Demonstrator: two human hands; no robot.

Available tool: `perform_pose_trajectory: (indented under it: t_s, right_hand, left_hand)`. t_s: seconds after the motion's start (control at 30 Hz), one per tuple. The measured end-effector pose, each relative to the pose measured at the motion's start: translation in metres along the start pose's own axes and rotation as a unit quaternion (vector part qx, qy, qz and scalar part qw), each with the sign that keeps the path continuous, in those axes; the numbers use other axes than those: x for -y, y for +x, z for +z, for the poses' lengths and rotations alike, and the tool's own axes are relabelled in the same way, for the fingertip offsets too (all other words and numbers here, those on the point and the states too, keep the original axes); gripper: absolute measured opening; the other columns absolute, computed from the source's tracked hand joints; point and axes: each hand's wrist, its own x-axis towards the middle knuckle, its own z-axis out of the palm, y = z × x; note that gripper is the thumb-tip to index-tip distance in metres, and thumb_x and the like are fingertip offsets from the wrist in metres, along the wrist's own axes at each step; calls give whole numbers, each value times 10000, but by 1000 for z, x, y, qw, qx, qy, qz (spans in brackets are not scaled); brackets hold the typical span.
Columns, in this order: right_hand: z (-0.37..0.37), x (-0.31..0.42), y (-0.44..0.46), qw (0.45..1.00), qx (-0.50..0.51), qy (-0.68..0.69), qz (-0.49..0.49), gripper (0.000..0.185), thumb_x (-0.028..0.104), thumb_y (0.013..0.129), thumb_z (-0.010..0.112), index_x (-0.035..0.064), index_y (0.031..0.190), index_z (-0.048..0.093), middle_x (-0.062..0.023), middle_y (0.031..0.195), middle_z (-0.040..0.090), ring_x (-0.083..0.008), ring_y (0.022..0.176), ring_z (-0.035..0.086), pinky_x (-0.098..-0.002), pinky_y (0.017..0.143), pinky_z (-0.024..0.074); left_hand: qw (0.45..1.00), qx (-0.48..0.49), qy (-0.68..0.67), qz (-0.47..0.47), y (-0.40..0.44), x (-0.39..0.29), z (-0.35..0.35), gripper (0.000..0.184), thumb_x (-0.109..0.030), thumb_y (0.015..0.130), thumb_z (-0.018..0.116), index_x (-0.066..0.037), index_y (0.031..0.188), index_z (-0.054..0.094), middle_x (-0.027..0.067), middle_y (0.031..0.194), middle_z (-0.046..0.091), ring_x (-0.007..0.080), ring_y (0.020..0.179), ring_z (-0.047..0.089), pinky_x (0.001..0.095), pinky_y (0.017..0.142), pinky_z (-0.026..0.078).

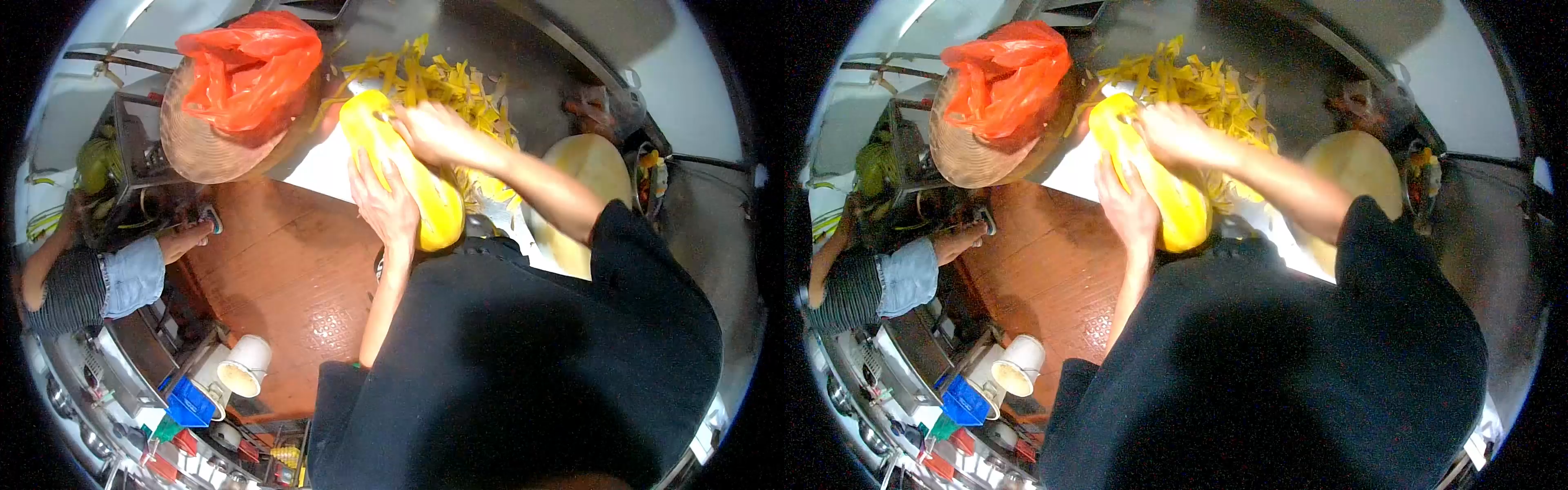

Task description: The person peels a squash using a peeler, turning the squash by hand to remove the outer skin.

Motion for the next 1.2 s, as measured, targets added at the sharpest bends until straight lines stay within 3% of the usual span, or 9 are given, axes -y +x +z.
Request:
perform_pose_trajectory:
  t_s: [0.17, 0.23, 0.4, 0.5, 0.6, 0.77, 0.9, 1.1, 1.2]
  right_hand:
    - [-104, 23, -66, 965, 255, -33, 48, 309, 283, 1050, 510, 29, 1017, 683, -278, 821, 672, -460, 803, 683, -554, 738, 536]
    - [-72, 5, -33, 994, 98, -34, -15, 305, 280, 1051, 509, 36, 1009, 688, -270, 826, 681, -448, 809, 695, -540, 737, 546]
    - [-16, 15, -32, 1000, 25, -5, -15, 300, 260, 1047, 512, 11, 1046, 679, -272, 788, 687, -444, 795, 708, -532, 743, 570]
    - [-95, 17, -69, 967, 255, -11, -8, 307, 260, 1046, 514, 17, 1026, 701, -279, 774, 674, -451, 797, 702, -548, 741, 558]
    - [-77, 11, -24, 995, 92, -36, -3, 334, 266, 1038, 507, 26, 952, 722, -267, 860, 690, -457, 841, 692, -546, 775, 549]
    - [-12, 9, -13, 998, 48, -12, -29, 377, 283, 1037, 508, -48, 974, 677, -308, 830, 689, -489, 779, 694, -554, 749, 559]
    - [-107, 18, -42, 951, 304, -49, -4, 423, 286, 1033, 517, -55, 863, 700, -294, 754, 667, -448, 757, 710, -543, 735, 558]
    - [-12, -35, 69, 993, 73, -14, 92, 429, 336, 1036, 485, -18, 1006, 724, -311, 986, 706, -455, 922, 713, -531, 844, 560]
    - [16, -69, 62, 992, 60, 111, -18, 359, 320, 1036, 514, 7, 1016, 688, -259, 858, 687, -386, 766, 673, -483, 742, 529]
  left_hand:
    - [1000, -23, -10, 5, 0, 0, 3, 543, -334, 1071, 496, 27, 1477, 486, 332, 1500, 443, 487, 1386, 432, 535, 1152, 352]
    - [1000, -23, -13, 7, -2, 3, 4, 542, -333, 1071, 498, 27, 1476, 487, 331, 1499, 445, 486, 1385, 433, 536, 1150, 354]
    - [999, -24, -28, 8, 1, 1, 4, 536, -325, 1072, 494, 31, 1472, 489, 331, 1495, 450, 487, 1380, 437, 532, 1152, 352]
    - [999, -33, -23, 9, -1, -2, 4, 534, -319, 1069, 499, 39, 1465, 493, 331, 1492, 452, 493, 1370, 442, 531, 1151, 352]
    - [999, -31, -26, 12, 3, 1, 5, 526, -312, 1066, 504, 38, 1459, 499, 324, 1485, 461, 490, 1364, 448, 531, 1148, 356]
    - [999, -28, -30, 5, 1, 1, 5, 518, -307, 1059, 513, 27, 1456, 511, 317, 1479, 469, 483, 1364, 453, 531, 1146, 359]
    - [998, -45, -7, 31, -3, -3, 8, 514, -309, 1057, 515, 26, 1447, 521, 316, 1474, 473, 484, 1353, 463, 535, 1143, 362]
    - [999, -12, -42, -6, 6, 3, 3, 585, -370, 1044, 565, 40, 1458, 505, 317, 1486, 469, 463, 1390, 447, 501, 1172, 349]
    - [997, 20, -72, -9, 8, 1, -3, 656, -399, 1025, 611, 68, 1465, 474, 309, 1509, 446, 448, 1431, 411, 496, 1195, 330]
